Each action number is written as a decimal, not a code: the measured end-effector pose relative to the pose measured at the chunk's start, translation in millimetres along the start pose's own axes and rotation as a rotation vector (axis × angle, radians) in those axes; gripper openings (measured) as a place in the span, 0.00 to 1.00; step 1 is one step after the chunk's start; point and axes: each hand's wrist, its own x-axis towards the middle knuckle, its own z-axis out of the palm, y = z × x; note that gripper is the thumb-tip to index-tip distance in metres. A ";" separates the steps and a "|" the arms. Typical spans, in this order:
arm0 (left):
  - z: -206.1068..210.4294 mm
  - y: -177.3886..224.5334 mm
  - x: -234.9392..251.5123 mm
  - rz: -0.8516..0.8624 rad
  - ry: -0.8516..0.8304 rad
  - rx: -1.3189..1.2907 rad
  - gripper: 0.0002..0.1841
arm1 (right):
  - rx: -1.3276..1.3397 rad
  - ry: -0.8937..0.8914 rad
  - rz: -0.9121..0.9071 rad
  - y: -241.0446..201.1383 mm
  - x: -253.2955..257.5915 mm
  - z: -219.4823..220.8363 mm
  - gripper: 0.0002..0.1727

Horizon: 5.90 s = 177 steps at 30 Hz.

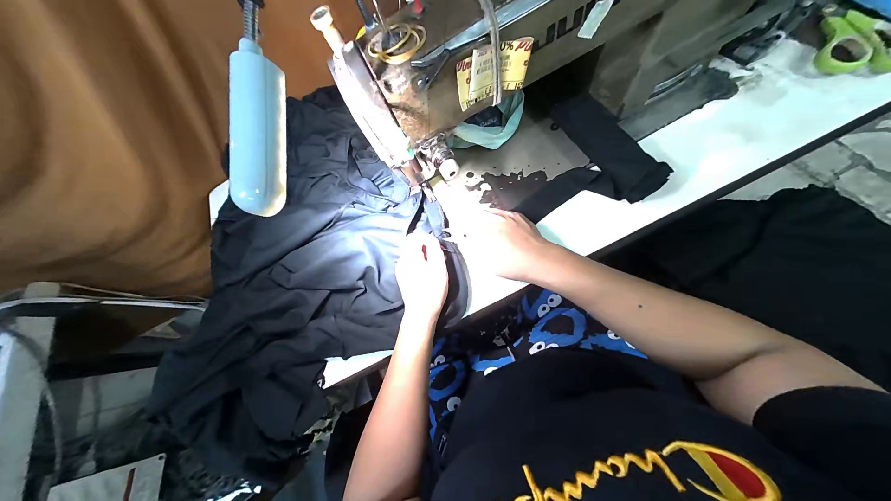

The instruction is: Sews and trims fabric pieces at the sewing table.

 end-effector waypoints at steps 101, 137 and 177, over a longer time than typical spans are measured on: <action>-9.2 27.4 -5.4 0.279 -0.235 -0.415 0.06 | 0.160 0.414 0.614 129.8 -98.3 -99.3 0.13; -11.5 64.7 -42.1 0.091 -0.175 -0.896 0.05 | 0.881 0.155 0.083 -4.5 -51.4 -69.1 0.08; -0.9 55.4 -33.4 0.480 0.218 -0.417 0.08 | 0.654 0.516 0.142 -29.4 -45.6 -16.8 0.04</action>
